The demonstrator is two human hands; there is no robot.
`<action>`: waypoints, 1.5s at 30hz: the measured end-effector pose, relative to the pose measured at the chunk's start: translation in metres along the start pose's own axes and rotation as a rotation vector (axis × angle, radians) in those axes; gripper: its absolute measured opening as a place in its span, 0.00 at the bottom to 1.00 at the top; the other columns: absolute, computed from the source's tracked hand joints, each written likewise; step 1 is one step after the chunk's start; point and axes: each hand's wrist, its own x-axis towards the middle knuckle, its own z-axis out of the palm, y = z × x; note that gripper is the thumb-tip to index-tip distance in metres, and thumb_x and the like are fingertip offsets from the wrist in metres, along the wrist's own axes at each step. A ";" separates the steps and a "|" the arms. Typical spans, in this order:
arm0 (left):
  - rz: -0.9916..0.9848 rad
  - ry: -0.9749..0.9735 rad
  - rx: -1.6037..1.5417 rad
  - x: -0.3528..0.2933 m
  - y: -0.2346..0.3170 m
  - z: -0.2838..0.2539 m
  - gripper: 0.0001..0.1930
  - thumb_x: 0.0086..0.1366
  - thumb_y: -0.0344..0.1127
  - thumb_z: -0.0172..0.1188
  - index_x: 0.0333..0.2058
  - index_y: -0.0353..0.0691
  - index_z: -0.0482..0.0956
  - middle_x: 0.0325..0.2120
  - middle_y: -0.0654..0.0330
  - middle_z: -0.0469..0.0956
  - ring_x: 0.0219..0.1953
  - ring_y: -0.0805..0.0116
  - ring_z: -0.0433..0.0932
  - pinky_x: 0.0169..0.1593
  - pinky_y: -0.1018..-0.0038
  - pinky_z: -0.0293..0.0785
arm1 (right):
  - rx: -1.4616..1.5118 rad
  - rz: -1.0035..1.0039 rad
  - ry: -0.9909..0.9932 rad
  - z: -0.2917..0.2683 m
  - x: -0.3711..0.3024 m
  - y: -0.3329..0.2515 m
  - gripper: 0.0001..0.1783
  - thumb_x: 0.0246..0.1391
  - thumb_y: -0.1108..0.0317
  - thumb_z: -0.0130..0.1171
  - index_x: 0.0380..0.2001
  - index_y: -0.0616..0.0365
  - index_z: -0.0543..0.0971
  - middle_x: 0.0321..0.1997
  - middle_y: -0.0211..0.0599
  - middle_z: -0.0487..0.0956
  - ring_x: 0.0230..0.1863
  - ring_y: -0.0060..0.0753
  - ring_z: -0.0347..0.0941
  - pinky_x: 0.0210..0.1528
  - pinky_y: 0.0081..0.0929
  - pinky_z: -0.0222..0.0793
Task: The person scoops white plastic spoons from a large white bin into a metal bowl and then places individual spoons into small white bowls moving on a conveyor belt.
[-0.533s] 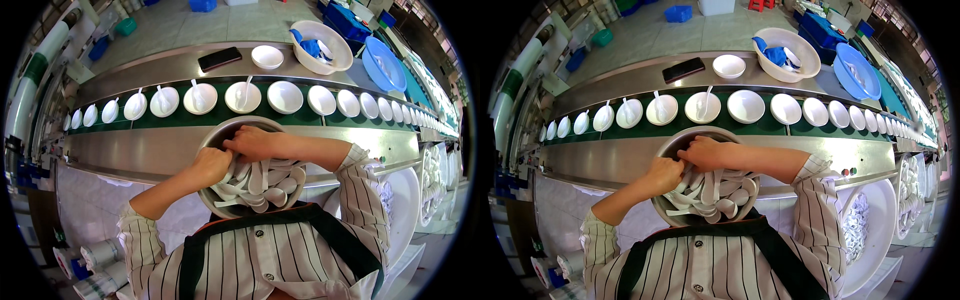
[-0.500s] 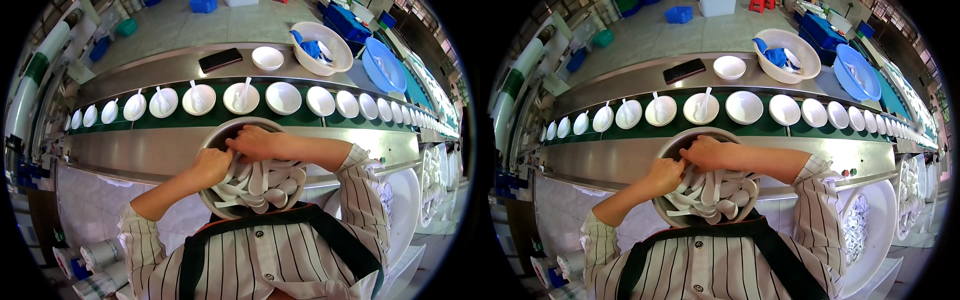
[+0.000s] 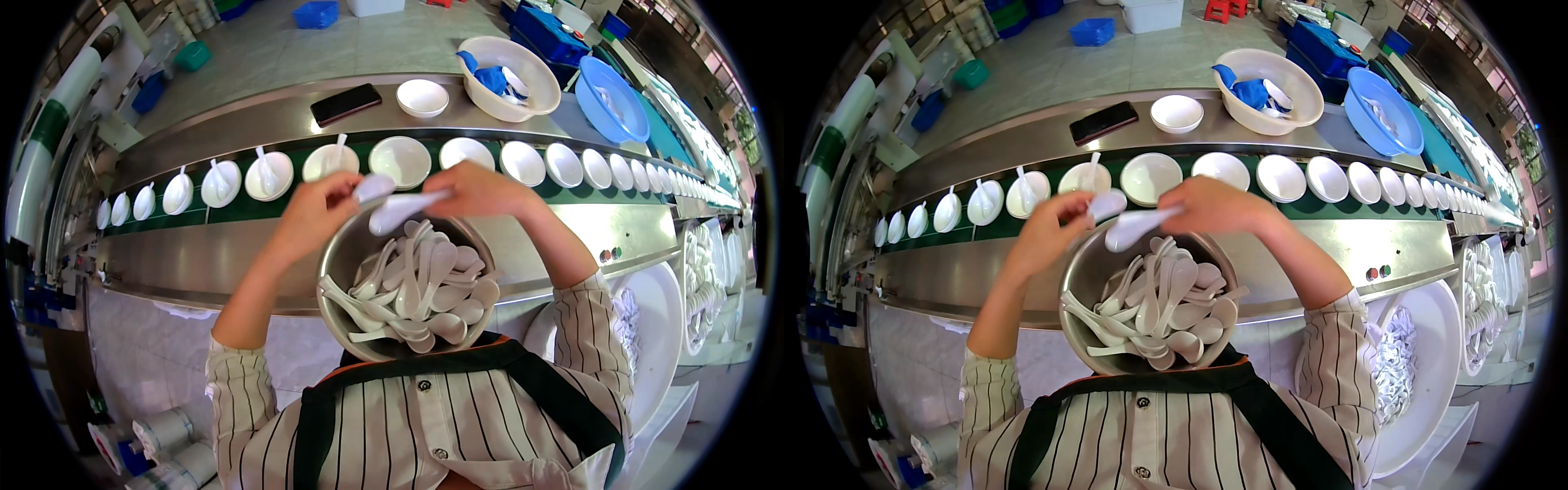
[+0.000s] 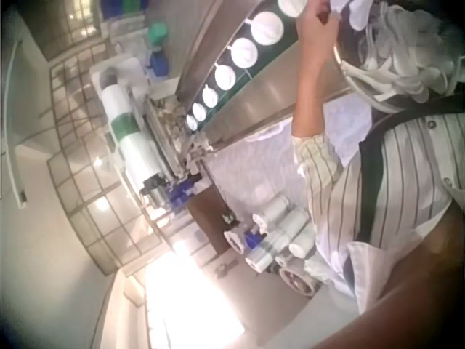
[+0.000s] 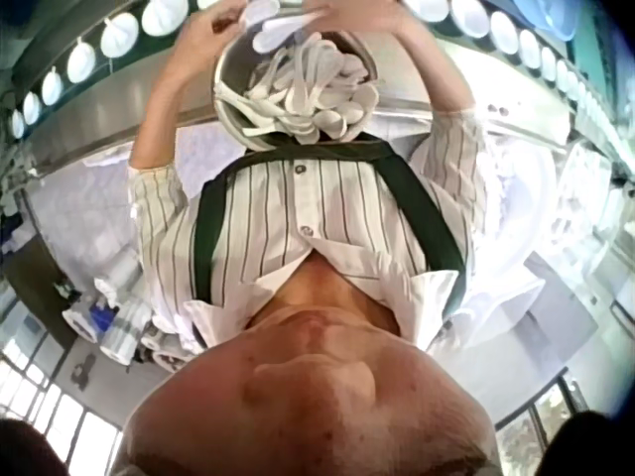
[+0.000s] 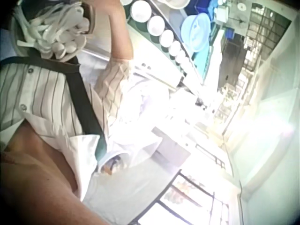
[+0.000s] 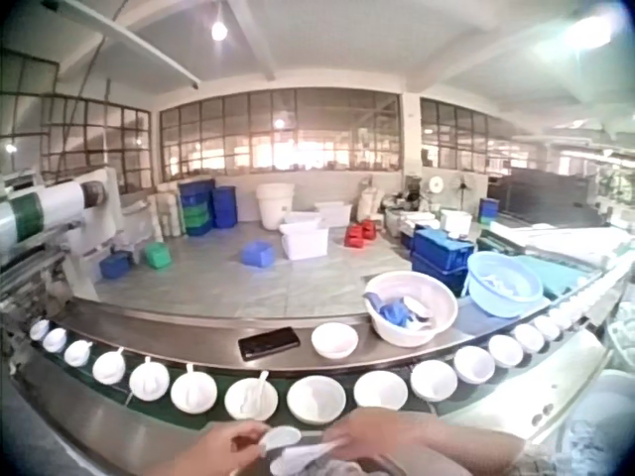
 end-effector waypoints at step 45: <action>0.144 -0.230 0.035 0.092 -0.015 0.112 0.10 0.57 0.33 0.55 0.35 0.33 0.76 0.29 0.58 0.76 0.31 0.73 0.73 0.37 0.78 0.69 | -0.645 -0.682 0.132 0.047 -0.065 0.029 0.09 0.38 0.70 0.54 0.28 0.55 0.75 0.41 0.37 0.72 0.47 0.37 0.68 0.50 0.29 0.63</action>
